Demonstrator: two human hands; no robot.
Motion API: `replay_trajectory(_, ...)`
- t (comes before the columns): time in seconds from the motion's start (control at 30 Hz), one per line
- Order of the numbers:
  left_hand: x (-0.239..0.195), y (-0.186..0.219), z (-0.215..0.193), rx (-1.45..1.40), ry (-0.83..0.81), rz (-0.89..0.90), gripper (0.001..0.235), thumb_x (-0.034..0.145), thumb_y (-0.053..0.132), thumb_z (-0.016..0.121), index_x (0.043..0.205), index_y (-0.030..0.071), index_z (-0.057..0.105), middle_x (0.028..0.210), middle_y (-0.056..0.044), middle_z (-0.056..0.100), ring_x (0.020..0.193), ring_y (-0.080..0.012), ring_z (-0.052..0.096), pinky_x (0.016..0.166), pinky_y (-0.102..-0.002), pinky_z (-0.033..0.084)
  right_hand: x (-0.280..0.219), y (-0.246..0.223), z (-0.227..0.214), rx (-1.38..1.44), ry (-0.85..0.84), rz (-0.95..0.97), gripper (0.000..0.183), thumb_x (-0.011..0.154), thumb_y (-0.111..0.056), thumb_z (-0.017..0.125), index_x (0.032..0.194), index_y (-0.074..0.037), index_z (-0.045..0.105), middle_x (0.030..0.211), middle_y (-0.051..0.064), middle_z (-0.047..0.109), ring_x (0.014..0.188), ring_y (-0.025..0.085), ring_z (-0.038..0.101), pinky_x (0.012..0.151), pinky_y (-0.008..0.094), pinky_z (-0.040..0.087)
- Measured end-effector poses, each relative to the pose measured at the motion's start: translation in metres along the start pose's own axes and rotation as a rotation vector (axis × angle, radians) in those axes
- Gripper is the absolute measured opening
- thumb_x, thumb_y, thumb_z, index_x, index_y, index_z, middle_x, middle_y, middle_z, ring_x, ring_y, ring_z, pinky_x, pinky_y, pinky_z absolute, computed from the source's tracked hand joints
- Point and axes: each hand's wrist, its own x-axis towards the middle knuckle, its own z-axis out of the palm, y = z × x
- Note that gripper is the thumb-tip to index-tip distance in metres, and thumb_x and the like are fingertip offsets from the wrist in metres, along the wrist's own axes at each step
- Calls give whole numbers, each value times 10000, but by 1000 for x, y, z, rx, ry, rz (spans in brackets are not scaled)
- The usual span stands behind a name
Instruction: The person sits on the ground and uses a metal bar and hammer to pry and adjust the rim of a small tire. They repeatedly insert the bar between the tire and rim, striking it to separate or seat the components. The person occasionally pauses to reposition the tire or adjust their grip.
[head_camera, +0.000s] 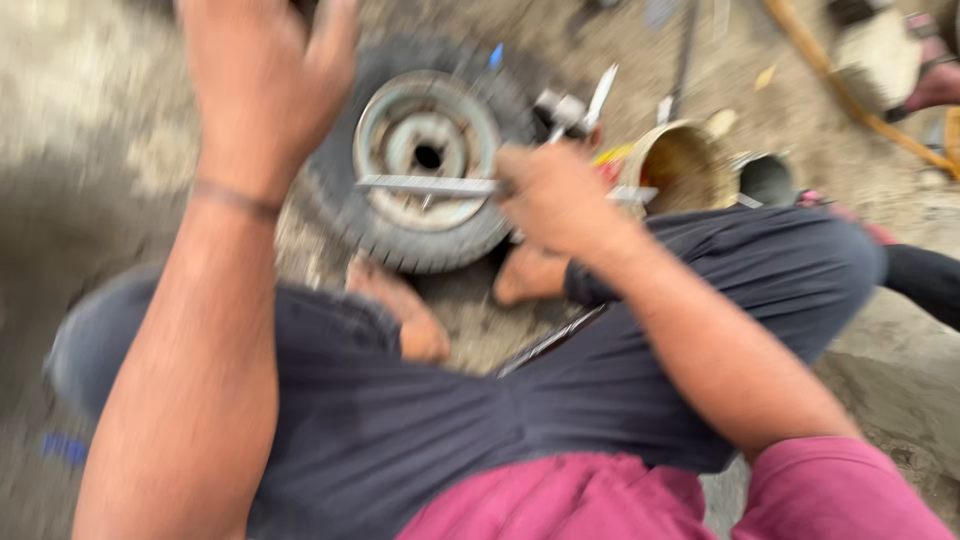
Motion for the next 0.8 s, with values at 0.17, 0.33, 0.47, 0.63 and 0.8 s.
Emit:
replay_trajectory(0.17, 29, 37, -33, -211, -234, -129, 94, 1002, 100, 745, 1021, 11, 721, 894, -165, 701, 772, -312, 678, 718, -408, 520, 13, 16, 4, 77, 35, 18, 227, 798, -250, 782, 855, -49, 691, 788, 204, 699, 774, 431, 688, 687, 515, 543)
replay_trajectory(0.33, 14, 32, -29, -261, -289, -360, 81, 1018, 86, 720, 1048, 13, 740, 864, -117, 695, 719, -174, 645, 690, -311, 499, 19, 51, 7, 177, 8, 5, 219, 797, -267, 795, 854, -79, 698, 769, 171, 700, 772, 380, 702, 682, 485, 530)
replay_trajectory(0.47, 9, 35, -23, -277, -313, -373, 127, 1105, 127, 737, 1058, 10, 748, 820, -84, 705, 697, -108, 653, 691, -254, 499, 2, 28, 4, 34, -150, -172, 249, 719, -211, 793, 933, -112, 714, 793, 168, 707, 804, 405, 693, 695, 506, 527)
replay_trajectory(0.63, 1, 49, -27, -264, -299, -418, 106, 1077, 110, 726, 1053, 11, 755, 810, -84, 704, 715, -127, 643, 693, -272, 496, -7, -18, 25, 65, -127, 156, 209, 810, -207, 725, 947, -50, 713, 866, 217, 736, 877, 406, 723, 789, 498, 565)
replay_trajectory(0.8, -15, 55, -27, -148, -212, -358, 105, 1075, 94, 714, 1044, -5, 731, 998, -109, 722, 837, -164, 676, 789, -293, 534, 5, 2, 32, 630, -222, 247, 394, 873, -390, 697, 1080, -55, 703, 853, 188, 737, 822, 344, 744, 688, 510, 587)
